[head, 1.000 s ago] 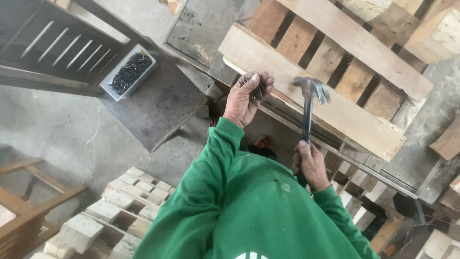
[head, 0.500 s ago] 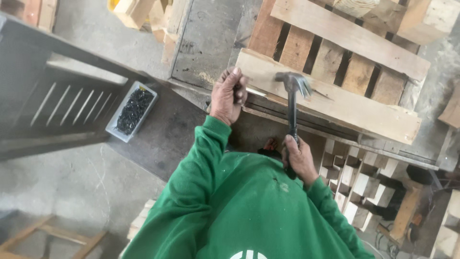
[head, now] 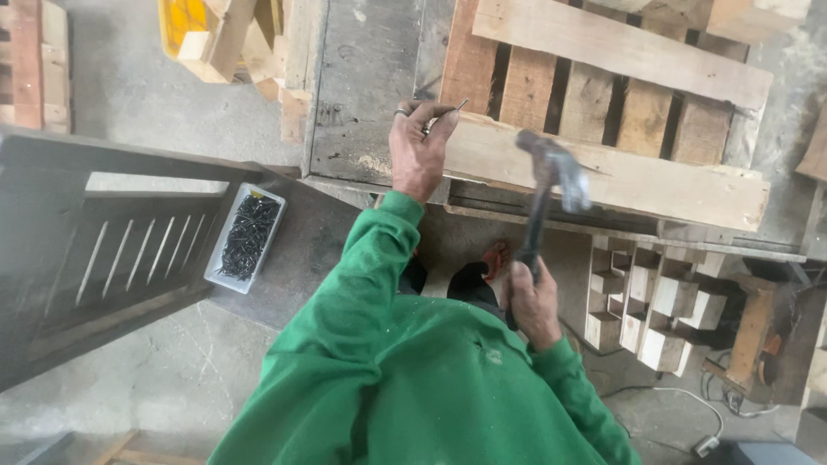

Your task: The person assembles a wooden pallet by hammering nails into wooden planks and blocks. They position planks, insert nails, and use a hammer to secure the components together in a workshop setting.

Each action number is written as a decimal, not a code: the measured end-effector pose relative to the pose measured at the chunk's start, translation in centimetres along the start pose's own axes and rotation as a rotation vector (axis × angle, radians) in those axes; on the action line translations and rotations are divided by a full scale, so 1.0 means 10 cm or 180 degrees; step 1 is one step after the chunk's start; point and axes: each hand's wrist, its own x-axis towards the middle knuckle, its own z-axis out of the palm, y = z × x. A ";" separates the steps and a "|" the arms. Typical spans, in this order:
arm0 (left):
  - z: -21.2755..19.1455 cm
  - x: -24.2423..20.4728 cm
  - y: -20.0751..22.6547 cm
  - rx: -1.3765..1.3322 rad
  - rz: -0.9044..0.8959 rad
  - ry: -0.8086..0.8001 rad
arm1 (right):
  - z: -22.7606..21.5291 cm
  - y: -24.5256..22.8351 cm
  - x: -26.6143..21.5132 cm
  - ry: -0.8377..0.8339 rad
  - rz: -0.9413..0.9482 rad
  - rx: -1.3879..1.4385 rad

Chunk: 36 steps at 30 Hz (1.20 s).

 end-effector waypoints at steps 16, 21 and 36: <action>0.07 -0.03 -0.25 0.0551 0.0975 0.0164 | 0.08 -0.24 0.11 -0.0064 0.0052 -0.0587; 0.04 -0.02 -0.23 0.1007 0.0957 0.0066 | 0.02 -0.45 0.17 -0.0189 0.0777 -0.0617; 0.01 0.04 -0.25 -0.0401 0.0507 0.0084 | -0.19 -0.80 0.14 -0.0449 0.0336 -0.0773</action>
